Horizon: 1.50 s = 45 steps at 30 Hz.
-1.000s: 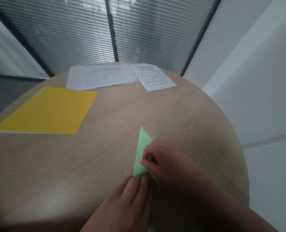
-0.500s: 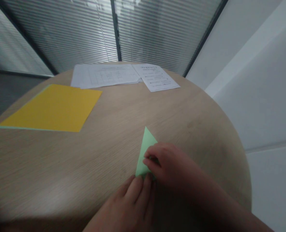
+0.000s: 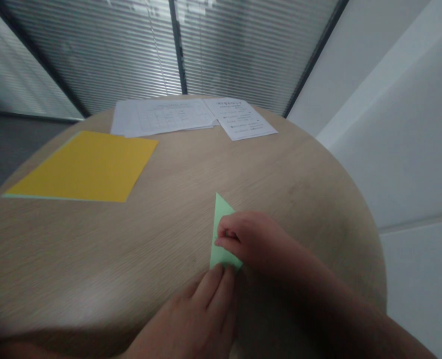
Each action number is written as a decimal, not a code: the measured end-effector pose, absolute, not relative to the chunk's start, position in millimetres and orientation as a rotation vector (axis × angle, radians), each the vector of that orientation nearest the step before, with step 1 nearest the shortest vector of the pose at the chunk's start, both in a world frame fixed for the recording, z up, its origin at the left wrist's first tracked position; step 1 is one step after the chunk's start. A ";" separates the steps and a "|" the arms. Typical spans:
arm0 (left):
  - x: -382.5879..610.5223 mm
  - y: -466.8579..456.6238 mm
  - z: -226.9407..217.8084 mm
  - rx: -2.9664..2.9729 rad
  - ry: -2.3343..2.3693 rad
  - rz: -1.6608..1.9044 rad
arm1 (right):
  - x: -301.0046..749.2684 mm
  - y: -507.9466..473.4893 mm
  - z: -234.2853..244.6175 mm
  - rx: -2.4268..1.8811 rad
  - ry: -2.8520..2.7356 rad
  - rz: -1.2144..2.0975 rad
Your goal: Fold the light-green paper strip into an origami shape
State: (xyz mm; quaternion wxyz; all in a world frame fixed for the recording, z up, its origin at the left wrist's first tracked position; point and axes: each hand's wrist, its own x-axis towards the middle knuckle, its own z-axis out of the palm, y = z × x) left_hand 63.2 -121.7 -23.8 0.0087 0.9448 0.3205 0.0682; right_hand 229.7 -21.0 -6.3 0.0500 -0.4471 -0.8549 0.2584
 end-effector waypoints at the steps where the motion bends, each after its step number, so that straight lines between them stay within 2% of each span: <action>1: 63.7 -121.2 -23.8 2.942 1.001 0.210 | 229.7 -20.5 -6.6 -1.357 -2.613 0.794; 19: 64.2 -111.8 -16.8 2.724 1.018 0.215 | 227.7 -21.6 -8.0 -1.378 -2.585 0.736; 45: 63.9 -110.2 -16.4 2.898 0.971 0.216 | 228.8 -20.2 -11.7 -1.367 -2.505 0.830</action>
